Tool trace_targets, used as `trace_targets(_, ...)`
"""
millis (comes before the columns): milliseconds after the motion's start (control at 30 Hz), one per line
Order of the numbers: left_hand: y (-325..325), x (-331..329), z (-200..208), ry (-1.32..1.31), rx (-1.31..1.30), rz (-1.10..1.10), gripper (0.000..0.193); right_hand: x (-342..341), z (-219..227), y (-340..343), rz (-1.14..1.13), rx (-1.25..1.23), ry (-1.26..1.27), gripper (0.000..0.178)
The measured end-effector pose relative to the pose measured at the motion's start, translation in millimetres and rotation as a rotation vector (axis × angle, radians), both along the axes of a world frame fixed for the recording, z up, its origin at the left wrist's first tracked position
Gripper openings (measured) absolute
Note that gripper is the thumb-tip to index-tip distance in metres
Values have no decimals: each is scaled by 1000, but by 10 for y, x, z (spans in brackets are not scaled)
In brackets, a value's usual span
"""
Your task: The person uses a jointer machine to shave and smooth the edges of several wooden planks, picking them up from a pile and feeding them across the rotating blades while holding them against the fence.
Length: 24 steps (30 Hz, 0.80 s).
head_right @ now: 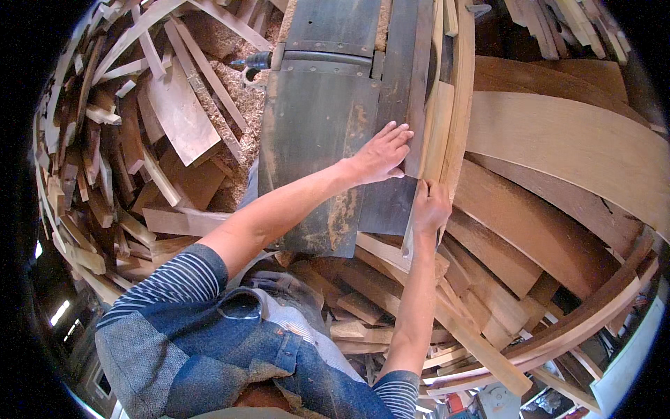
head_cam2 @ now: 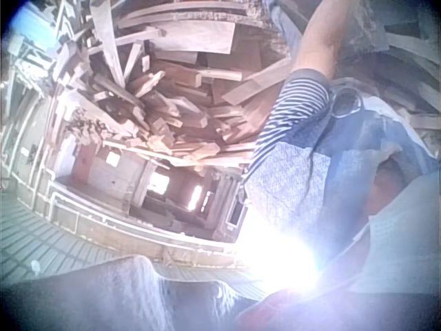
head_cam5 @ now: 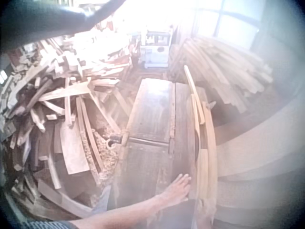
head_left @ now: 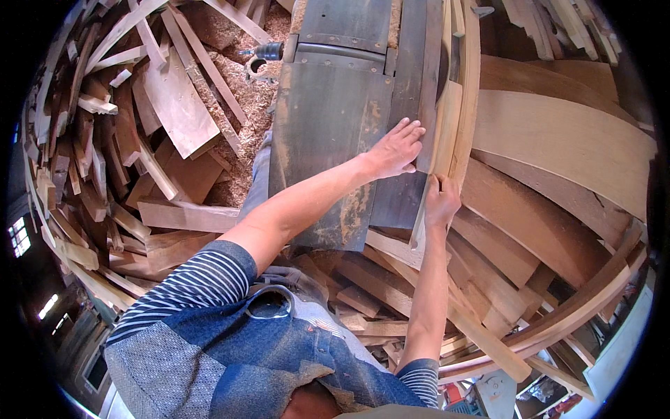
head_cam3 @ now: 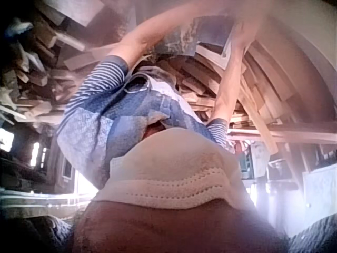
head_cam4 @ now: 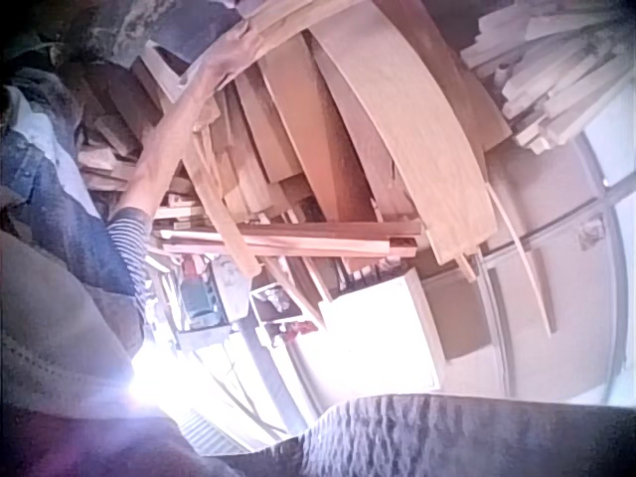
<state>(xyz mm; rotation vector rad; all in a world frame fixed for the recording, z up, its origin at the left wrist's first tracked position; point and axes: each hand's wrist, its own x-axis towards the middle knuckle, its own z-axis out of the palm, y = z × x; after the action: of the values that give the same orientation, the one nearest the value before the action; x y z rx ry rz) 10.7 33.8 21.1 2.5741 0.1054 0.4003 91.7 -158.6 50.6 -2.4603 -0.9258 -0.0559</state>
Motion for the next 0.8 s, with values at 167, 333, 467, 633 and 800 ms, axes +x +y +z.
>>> trace_targets(167,51,14,-8,60,47,32,61,49,-17,52,-18,3,-10,8)
trace_targets(333,106,46,39,84,61,55,61,101,-27,101,-17,-9,2,9)
trace_targets(467,161,85,43,95,48,51,61,140,-37,156,-9,6,-4,9)
trace_targets(633,222,145,28,64,61,58,62,198,-36,220,-13,10,17,9)
trace_targets(800,271,196,16,22,82,68,62,254,-38,278,-19,0,9,10)
